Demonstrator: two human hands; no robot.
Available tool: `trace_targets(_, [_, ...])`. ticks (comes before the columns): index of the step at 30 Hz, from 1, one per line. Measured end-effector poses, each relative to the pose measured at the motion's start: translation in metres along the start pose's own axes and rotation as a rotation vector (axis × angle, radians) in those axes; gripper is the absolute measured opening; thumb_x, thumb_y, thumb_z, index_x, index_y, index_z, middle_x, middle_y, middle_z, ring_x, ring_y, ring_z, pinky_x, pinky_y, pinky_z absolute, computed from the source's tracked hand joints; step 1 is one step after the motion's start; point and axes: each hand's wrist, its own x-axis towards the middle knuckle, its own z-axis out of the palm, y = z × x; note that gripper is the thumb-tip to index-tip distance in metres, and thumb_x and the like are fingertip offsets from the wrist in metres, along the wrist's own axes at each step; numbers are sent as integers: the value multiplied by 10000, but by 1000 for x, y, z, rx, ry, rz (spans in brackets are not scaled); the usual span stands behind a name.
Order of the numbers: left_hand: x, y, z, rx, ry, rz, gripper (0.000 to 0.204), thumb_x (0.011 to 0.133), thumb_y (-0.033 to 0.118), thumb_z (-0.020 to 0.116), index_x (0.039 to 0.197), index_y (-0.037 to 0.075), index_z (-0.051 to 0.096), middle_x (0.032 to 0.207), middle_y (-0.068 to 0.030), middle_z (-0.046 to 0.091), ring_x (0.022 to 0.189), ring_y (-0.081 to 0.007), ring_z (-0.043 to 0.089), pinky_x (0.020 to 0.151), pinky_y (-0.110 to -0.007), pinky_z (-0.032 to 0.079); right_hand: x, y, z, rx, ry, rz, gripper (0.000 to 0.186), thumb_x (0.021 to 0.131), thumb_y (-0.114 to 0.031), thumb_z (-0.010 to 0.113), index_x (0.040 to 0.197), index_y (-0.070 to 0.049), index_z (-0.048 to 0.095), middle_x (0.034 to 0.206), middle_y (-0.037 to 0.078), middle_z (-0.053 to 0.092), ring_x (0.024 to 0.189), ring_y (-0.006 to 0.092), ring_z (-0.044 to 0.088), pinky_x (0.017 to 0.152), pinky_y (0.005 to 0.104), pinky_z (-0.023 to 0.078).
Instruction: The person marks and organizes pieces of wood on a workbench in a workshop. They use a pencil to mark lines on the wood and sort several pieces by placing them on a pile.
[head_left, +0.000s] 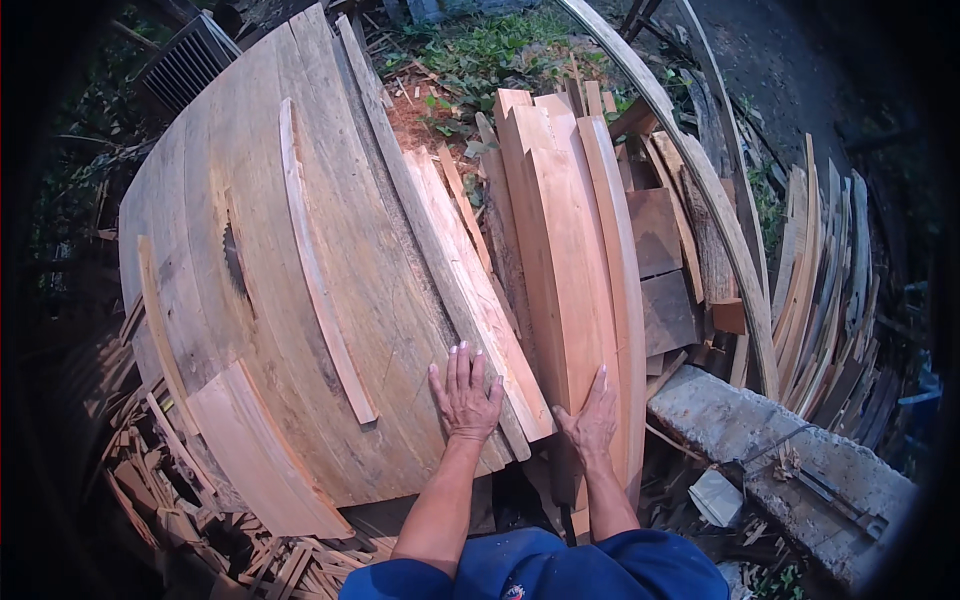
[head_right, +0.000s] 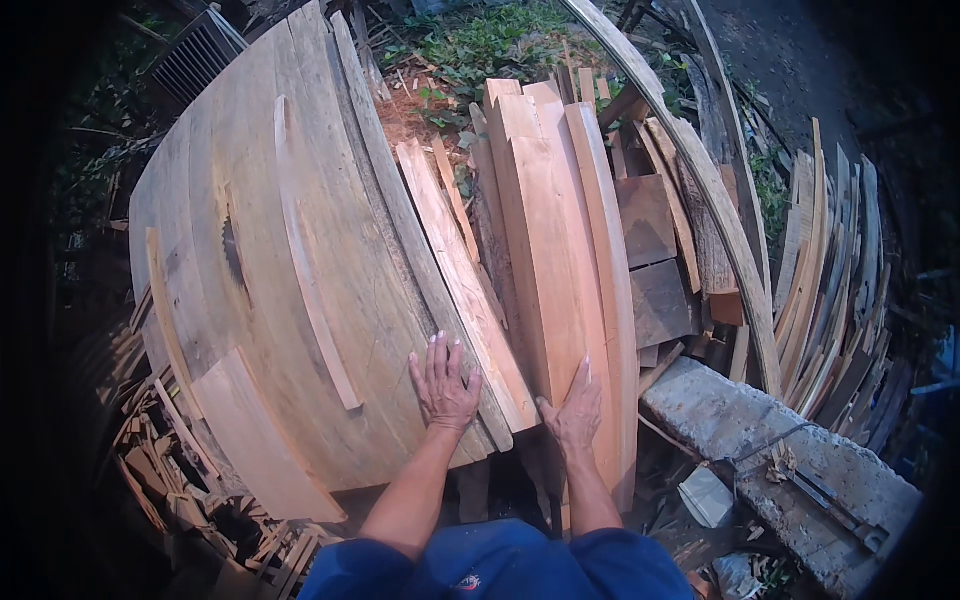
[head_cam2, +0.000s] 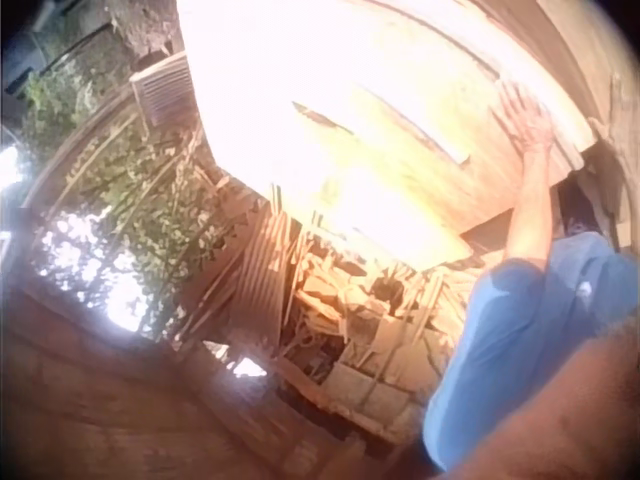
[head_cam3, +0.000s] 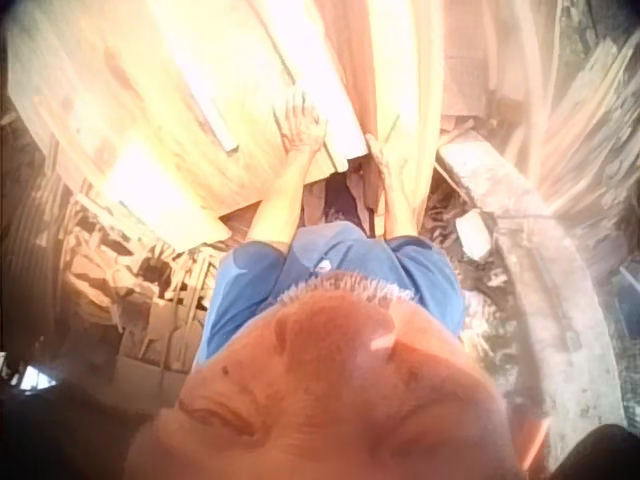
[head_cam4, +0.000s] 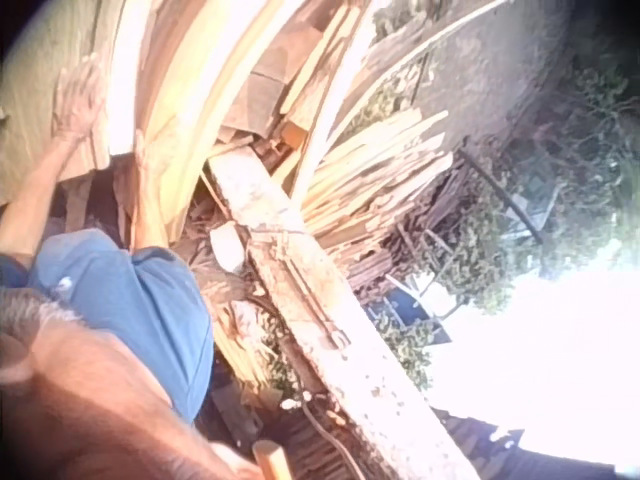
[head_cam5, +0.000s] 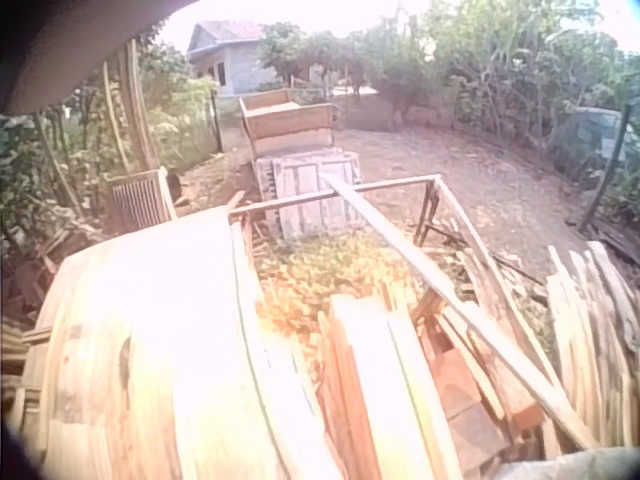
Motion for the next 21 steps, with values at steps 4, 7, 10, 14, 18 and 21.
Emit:
trace_targets(4, [0,-1,3,-25,16,8,639,903,390,616,1454,125,430,1593,-113,333,1494,-272,284,1230,-592,98,11,21,-28,135,-191,115,1176,612,-339,903,1586,-138,275,1077,199,507,1000,391,550,842,489,484])
trace_targets(7, [-1,-1,4,-20,18,8,645,903,388,618,1459,126,421,1594,-115,332,1494,-275,284,1229,-594,98,25,57,-51,145,-46,-30,1134,575,-282,909,1558,-180,353,998,166,518,941,372,553,814,478,490])
trace_targets(10, [-3,-1,6,-22,24,13,650,910,392,612,1468,131,408,1596,-115,329,1498,-276,279,1229,-595,95,39,91,-60,140,72,-137,1057,558,-252,902,1508,-190,442,1028,161,540,958,369,564,838,461,498])
trace_targets(14, [3,2,5,-18,21,4,651,919,386,603,1483,140,392,1598,-106,328,1494,-267,291,1229,-589,105,44,115,-40,129,199,-143,957,563,-251,894,1443,-177,524,1115,165,567,1025,367,582,890,447,507])
trace_targets(18, [-1,1,6,-10,24,14,646,925,386,597,1487,145,390,1597,-104,333,1495,-264,290,1231,-582,108,42,121,-31,233,247,-139,894,592,-230,899,1415,-170,554,1143,171,586,1065,364,591,912,434,512])
trace_targets(21, [1,-1,7,-8,44,19,638,929,385,597,1485,144,395,1595,-107,337,1494,-267,292,1230,-582,109,45,129,-26,279,300,-172,882,593,-203,905,1404,-173,560,1149,166,590,1061,365,599,910,436,514])
